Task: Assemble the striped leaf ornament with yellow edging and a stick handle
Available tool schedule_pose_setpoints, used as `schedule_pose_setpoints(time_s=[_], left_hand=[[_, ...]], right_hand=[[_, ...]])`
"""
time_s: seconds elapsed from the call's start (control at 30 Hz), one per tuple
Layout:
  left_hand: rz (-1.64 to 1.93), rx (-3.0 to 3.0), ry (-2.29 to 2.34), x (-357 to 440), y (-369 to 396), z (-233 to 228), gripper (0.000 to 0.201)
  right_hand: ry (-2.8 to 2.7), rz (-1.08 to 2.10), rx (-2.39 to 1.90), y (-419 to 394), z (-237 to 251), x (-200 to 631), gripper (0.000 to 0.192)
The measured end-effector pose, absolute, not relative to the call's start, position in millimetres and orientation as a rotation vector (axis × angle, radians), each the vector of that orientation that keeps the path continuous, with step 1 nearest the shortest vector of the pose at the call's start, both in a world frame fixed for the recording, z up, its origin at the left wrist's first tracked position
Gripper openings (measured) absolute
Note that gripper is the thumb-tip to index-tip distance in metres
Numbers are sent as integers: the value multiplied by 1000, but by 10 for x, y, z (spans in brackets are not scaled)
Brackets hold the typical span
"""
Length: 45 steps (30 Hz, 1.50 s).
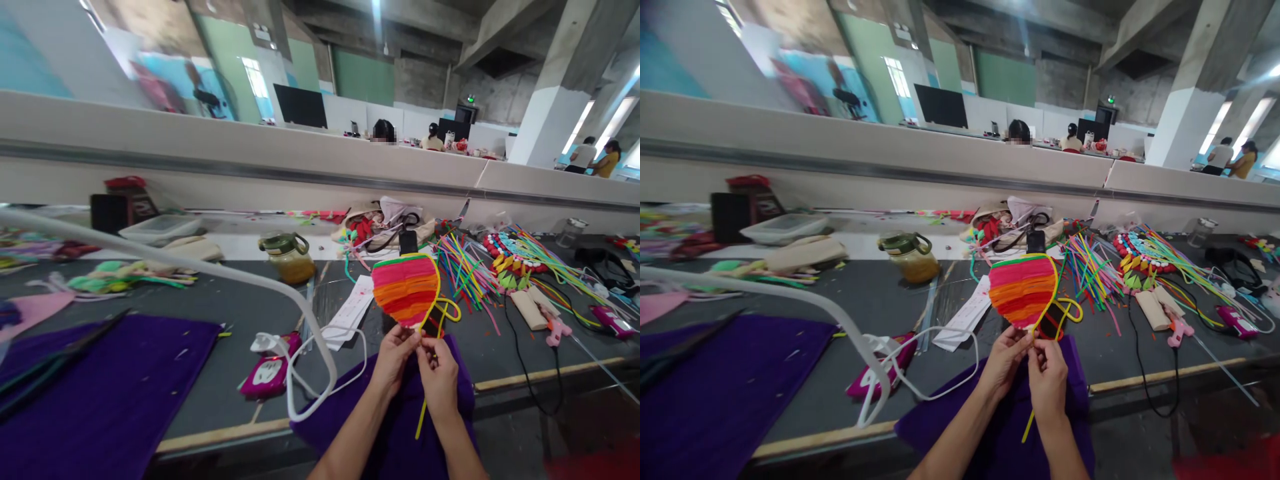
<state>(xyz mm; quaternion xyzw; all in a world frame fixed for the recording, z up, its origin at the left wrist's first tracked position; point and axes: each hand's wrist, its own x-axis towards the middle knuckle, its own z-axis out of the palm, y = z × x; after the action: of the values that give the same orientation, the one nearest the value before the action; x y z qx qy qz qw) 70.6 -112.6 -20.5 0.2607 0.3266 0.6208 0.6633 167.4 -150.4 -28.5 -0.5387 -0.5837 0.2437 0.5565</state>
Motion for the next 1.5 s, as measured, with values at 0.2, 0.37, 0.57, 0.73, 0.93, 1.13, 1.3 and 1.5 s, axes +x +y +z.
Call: schedule_pose_setpoints(time_s=[0.2,0.37,0.57,0.73,0.93,1.13,1.3,1.5], left_hand=[[1421,585,788,696,-974,-234,32],[1433,556,782,649,-914,-262,35],[1490,493,803,577,-876,-375,38],[1482,496,809,560,-862,-410,37],[1468,521,803,580,-905,-336,35],[1457,520,805,574,-922,-298,35],[1468,440,803,564,-913,-306,36],[1459,427,796,567,-920,-279,37]], right_hand=[[-1406,580,-1259,-1448,-323,1675,21],[-1354,616,-1278,-1485,-435,1784,24],[-1143,581,-1398,-1473,-459,2173,38],[-923,584,-1351,-1366,-341,2480,44],[-827,690,-1345,-1328,-442,2433,42],[-954,621,-1387,-1307,-525,2402,44],[-1038,453,-1409,-1201,-430,2474,34],[-1453,325,-1454,-1087,-429,2466,23]])
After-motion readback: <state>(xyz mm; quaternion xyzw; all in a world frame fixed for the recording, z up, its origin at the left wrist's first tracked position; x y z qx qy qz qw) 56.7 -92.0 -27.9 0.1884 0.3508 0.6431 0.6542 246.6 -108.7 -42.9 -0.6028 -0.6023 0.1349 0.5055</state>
